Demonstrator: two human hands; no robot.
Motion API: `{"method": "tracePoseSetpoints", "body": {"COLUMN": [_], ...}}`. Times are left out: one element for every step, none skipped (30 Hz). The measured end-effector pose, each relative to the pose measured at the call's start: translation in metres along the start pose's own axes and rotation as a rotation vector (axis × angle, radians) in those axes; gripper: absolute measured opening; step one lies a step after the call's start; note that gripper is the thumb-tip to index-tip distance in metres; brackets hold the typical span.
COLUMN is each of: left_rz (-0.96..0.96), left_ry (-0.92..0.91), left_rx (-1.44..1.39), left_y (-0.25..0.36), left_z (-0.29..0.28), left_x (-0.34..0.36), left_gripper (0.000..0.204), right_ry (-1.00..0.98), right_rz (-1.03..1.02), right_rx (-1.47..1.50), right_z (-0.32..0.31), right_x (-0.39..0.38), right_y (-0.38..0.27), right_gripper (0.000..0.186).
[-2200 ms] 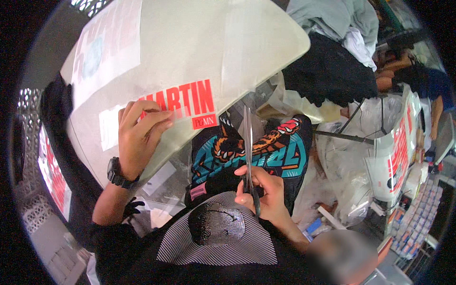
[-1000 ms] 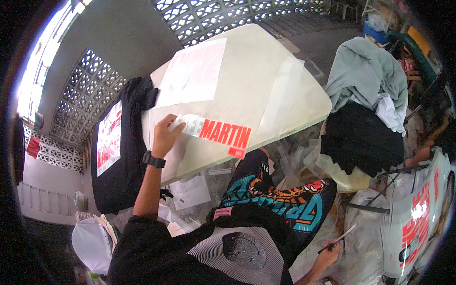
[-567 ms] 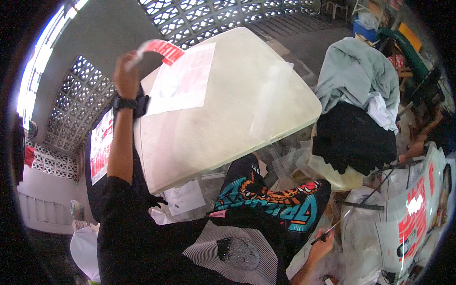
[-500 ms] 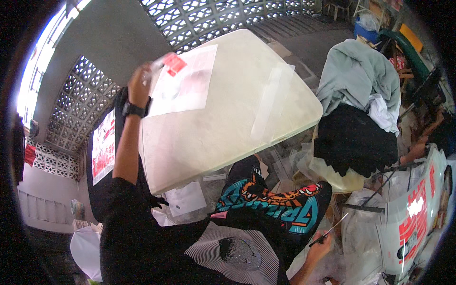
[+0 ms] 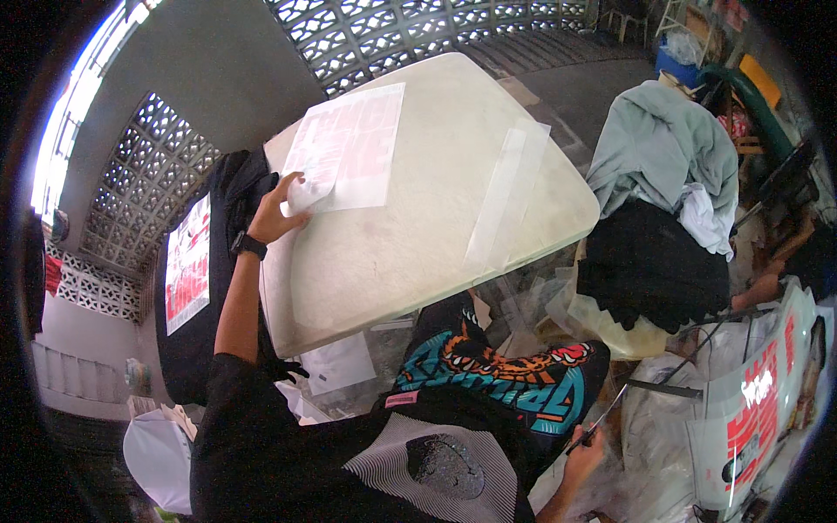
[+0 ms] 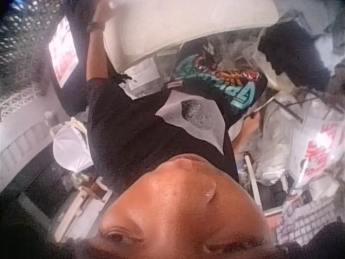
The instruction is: The person uses scissors to cut along the edges of printed vinyl sheets on a table, trimming excess material and separating the individual designs.
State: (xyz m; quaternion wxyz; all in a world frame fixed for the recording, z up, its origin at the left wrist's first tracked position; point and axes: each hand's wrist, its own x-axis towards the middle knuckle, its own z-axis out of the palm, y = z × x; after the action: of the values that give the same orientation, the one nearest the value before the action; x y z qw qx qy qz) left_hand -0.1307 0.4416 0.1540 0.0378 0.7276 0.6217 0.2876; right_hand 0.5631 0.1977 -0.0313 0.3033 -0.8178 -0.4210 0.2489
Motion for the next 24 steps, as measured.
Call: {"method": "tracePoseSetpoints", "body": {"left_rz": [-0.021,-0.042,-0.063,-0.058,-0.049,-0.045,-0.06,-0.07,-0.179,-0.236,-0.301,-0.361,-0.254,-0.223,-0.196,-0.175,-0.198,-0.287,-0.268,-0.248,-0.286,-0.323,-0.358,-0.43], "left_ry": [0.005,0.01,0.02,0.078,0.117,0.154,0.175,0.192,0.077,-0.074,-0.102,-0.132,-0.064,-0.032,-0.001,0.025,0.027,-0.062,0.01,0.083,0.147,0.21,0.272,0.195], "left_rx": [0.002,0.004,0.004,0.001,0.052,0.094,0.045,-0.001,0.118,0.246,0.345,0.438,0.469,0.476,0.484,0.494,0.487,0.471,0.443,0.413,0.333,0.251,0.167,0.13], "left_y": [-0.002,-0.004,-0.009,-0.018,-0.027,-0.034,-0.041,-0.042,-0.038,-0.04,-0.039,-0.028,-0.038,-0.04,-0.04,-0.039,-0.04,-0.025,-0.027,-0.028,-0.027,-0.025,-0.024,-0.022], "left_z": [-0.001,-0.002,-0.001,-0.005,-0.009,-0.008,-0.005,-0.002,0.004,0.007,0.016,0.027,0.038,0.049,0.059,0.066,0.069,0.059,0.063,0.067,0.065,0.062,0.059,0.054], "left_x": [0.002,0.005,0.01,0.016,0.03,0.045,0.066,0.081,0.084,0.083,0.075,0.064,0.051,0.05,0.049,0.044,0.046,0.054,0.053,0.051,0.05,0.047,0.047,0.05], "left_gripper": [0.046,0.045,0.043,0.033,0.027,0.022,0.021,0.02,0.031,0.047,0.055,0.063,0.073,0.071,0.07,0.069,0.068,0.067,0.061,0.055,0.052,0.049,0.046,0.043], "right_ry": [0.018,0.037,0.042,0.033,0.024,0.022,0.016,0.011,-0.01,-0.035,-0.062,-0.018,0.014,0.052,0.05,0.04,0.029,0.017,0.005,-0.006,-0.019,-0.032,-0.042,-0.027], "right_rz": [-0.022,-0.044,-0.058,-0.073,-0.089,-0.114,-0.138,-0.155,-0.087,-0.017,0.053,-0.019,-0.096,-0.171,-0.163,-0.153,-0.145,-0.113,-0.082,-0.051,-0.051,-0.05,-0.049,-0.075], "right_rx": [-0.003,-0.005,-0.027,-0.043,-0.058,-0.049,-0.044,-0.036,-0.034,-0.026,-0.017,-0.038,-0.062,-0.099,-0.087,-0.077,-0.069,-0.08,-0.092,-0.105,-0.093,-0.081,-0.07,-0.063], "right_z": [0.001,0.0,0.0,0.001,0.003,0.005,0.006,0.007,0.004,0.001,0.0,0.007,0.016,0.016,0.014,0.013,0.009,0.009,0.009,0.008,0.007,0.005,0.003,0.003], "right_x": [0.002,0.002,0.003,0.0,0.0,0.001,0.001,-0.001,-0.004,-0.007,-0.009,-0.01,-0.009,-0.009,-0.009,-0.01,-0.01,-0.009,-0.007,-0.005,-0.004,-0.005,-0.006,-0.005], "right_y": [0.001,0.002,0.001,-0.001,-0.003,-0.004,-0.004,-0.003,-0.01,-0.025,-0.032,-0.019,0.0,0.015,0.016,0.002,-0.004,-0.004,-0.001,0.0,-0.007,-0.018,-0.023,-0.016], "right_gripper": [0.028,0.028,0.028,0.029,0.029,0.029,0.029,0.029,0.029,0.029,0.029,0.03,0.031,0.033,0.032,0.032,0.031,0.031,0.032,0.032,0.032,0.032,0.033,0.033]}}
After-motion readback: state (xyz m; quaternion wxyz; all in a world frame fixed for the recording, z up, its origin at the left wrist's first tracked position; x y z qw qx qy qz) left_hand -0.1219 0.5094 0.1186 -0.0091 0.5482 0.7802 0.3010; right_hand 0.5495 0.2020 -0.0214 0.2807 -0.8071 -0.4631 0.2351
